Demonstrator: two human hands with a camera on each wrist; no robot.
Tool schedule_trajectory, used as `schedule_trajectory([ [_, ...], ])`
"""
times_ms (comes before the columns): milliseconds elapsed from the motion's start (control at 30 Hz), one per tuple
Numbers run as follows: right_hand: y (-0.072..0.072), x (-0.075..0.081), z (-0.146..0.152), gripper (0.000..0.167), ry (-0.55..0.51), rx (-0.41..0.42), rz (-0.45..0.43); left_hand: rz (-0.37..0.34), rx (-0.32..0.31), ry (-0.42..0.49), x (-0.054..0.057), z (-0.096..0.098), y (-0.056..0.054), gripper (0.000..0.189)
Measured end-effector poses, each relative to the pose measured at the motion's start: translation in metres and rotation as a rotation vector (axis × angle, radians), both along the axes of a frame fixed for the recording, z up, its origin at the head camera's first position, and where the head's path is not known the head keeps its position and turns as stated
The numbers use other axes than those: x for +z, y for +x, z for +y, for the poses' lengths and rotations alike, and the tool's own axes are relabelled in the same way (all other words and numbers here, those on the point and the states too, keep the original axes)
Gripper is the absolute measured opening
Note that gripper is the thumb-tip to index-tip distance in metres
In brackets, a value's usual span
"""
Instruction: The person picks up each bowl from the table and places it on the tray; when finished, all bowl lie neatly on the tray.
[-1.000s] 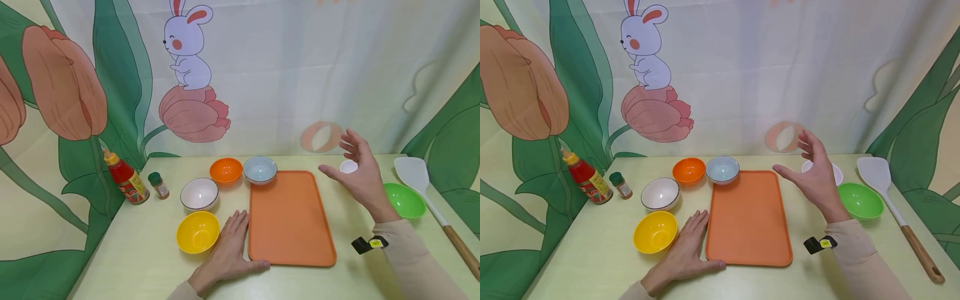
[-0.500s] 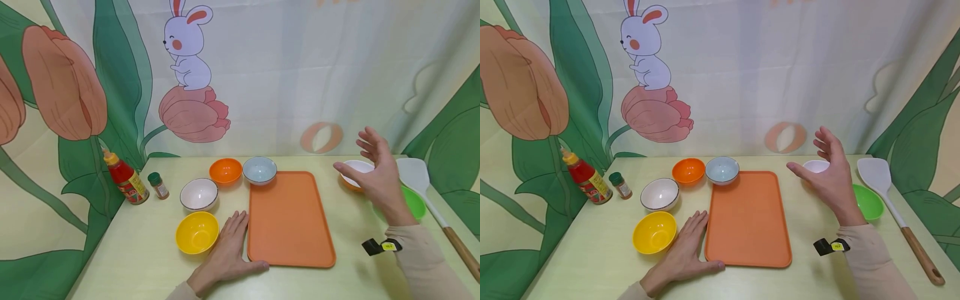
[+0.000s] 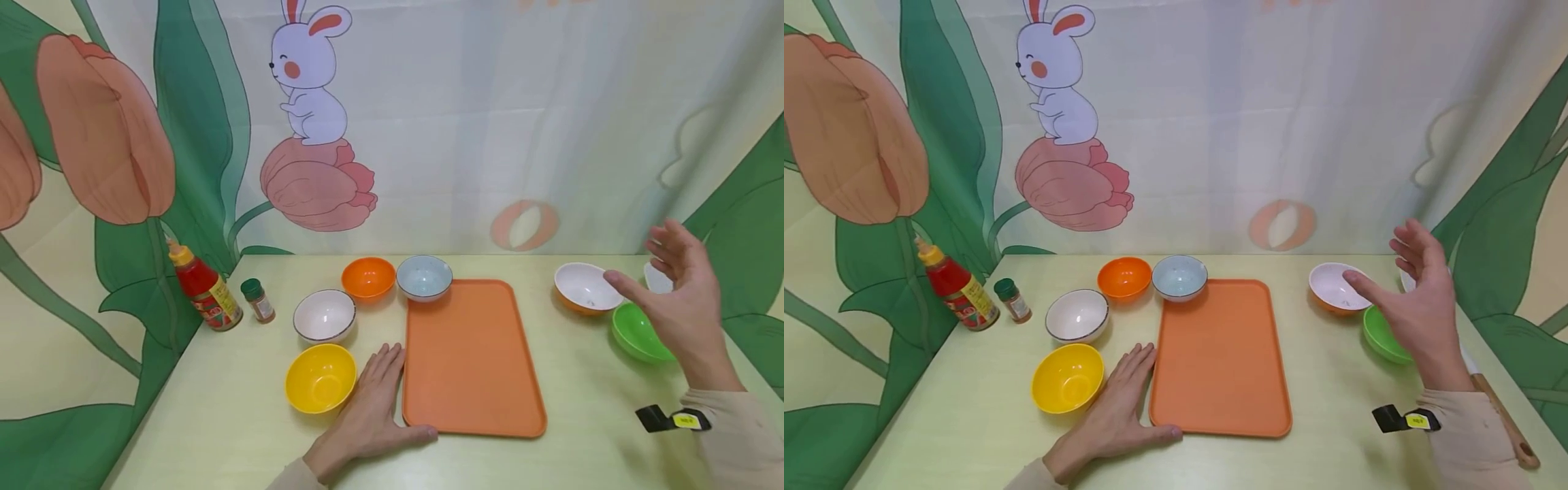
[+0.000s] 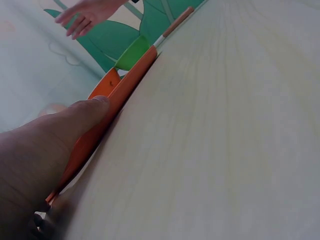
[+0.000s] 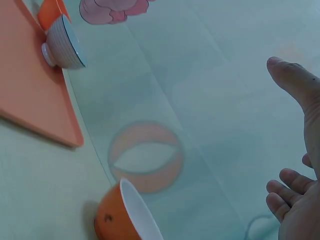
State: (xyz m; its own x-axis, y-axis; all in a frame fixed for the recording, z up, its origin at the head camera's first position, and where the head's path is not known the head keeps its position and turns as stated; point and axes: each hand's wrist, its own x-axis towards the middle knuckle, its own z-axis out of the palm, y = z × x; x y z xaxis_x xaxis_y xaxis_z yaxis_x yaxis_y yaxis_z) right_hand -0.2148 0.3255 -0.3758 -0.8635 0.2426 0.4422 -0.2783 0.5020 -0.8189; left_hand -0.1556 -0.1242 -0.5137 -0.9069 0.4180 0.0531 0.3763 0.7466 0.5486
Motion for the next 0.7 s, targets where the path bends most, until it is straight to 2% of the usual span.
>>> schedule_trajectory([
  [167,0.009,-0.009,0.023,0.102,-0.067,-0.047,-0.01,-0.006,-0.005,-0.015,0.0,0.001,-0.001,0.138],
  [367,0.013,-0.028,0.045,0.103,-0.04,-0.103,-0.066,-0.008,-0.007,-0.009,-0.001,0.003,-0.001,0.139],
  [700,0.023,-0.075,0.072,0.109,0.009,-0.147,-0.217,0.008,-0.002,-0.009,0.0,0.001,-0.002,0.137],
])
